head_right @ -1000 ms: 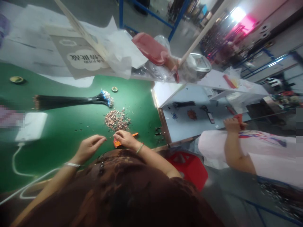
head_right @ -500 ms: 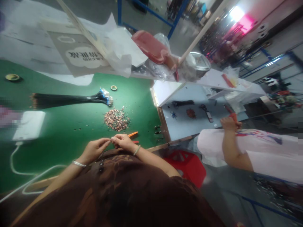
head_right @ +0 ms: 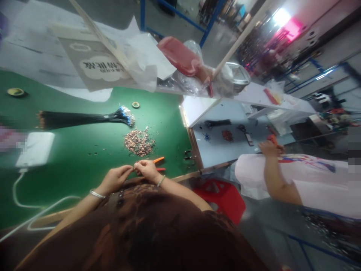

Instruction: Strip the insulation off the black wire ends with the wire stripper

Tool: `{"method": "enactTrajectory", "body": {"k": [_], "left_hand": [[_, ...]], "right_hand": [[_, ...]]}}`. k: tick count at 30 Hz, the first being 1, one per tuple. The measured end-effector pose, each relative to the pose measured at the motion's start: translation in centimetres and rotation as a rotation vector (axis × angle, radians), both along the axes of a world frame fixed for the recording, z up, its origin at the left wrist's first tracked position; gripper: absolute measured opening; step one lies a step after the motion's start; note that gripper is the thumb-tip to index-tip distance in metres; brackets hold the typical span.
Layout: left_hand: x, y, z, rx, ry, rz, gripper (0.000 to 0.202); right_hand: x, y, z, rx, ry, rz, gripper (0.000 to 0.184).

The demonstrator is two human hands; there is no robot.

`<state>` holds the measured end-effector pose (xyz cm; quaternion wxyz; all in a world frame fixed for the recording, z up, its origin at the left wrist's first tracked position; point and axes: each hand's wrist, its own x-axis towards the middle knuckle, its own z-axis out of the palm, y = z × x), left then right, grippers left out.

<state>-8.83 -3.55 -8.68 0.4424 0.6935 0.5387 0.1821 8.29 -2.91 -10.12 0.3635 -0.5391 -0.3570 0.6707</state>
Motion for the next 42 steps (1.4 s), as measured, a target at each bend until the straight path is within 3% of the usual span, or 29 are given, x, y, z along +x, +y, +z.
{"method": "enactTrajectory", "body": {"k": [12,16,19,23,27,30,32,34,37,40,42], "left_hand": [[0.0,-0.3,-0.3,0.016,-0.015,-0.011,0.040],[-1.9,-0.6,-0.5,-0.004,-0.033,0.075,0.038],[-3.4,-1.0,-0.5,-0.044,-0.051,0.162,0.041],[-3.2,-0.8,0.2,-0.080,-0.118,0.171,0.044],[-1.4,0.3,1.3,-0.087,-0.203,0.152,0.045],[-0.4,1.1,2.0,-0.101,-0.248,0.130,0.046],[0.1,1.3,2.3,-0.115,-0.272,0.097,0.047],[0.5,1.4,2.4,-0.122,-0.283,0.072,0.048],[0.6,1.2,2.1,-0.125,-0.277,0.082,0.047],[0.0,0.9,1.5,-0.137,-0.274,0.142,0.047],[-0.7,0.8,1.0,-0.146,-0.277,0.197,0.046]], "right_hand": [[0.3,-0.1,-0.8,0.007,-0.067,-0.026,0.034],[3.7,1.8,-1.1,0.059,-0.199,-0.265,0.037],[6.7,3.5,-1.0,0.090,-0.254,-0.310,0.035],[7.1,4.8,-0.4,0.140,-0.303,-0.190,0.029],[4.6,4.2,0.7,0.396,-0.498,0.068,0.037],[2.9,2.7,1.3,0.419,-0.398,0.305,0.030],[2.1,1.7,1.3,0.415,-0.347,0.392,0.032],[1.8,1.4,1.0,0.423,-0.336,0.396,0.036],[2.5,2.0,0.3,0.385,-0.371,0.279,0.039],[4.7,2.7,-0.3,0.408,-0.603,0.202,0.037],[6.4,2.6,-0.8,0.502,-0.844,0.322,0.032]]}}
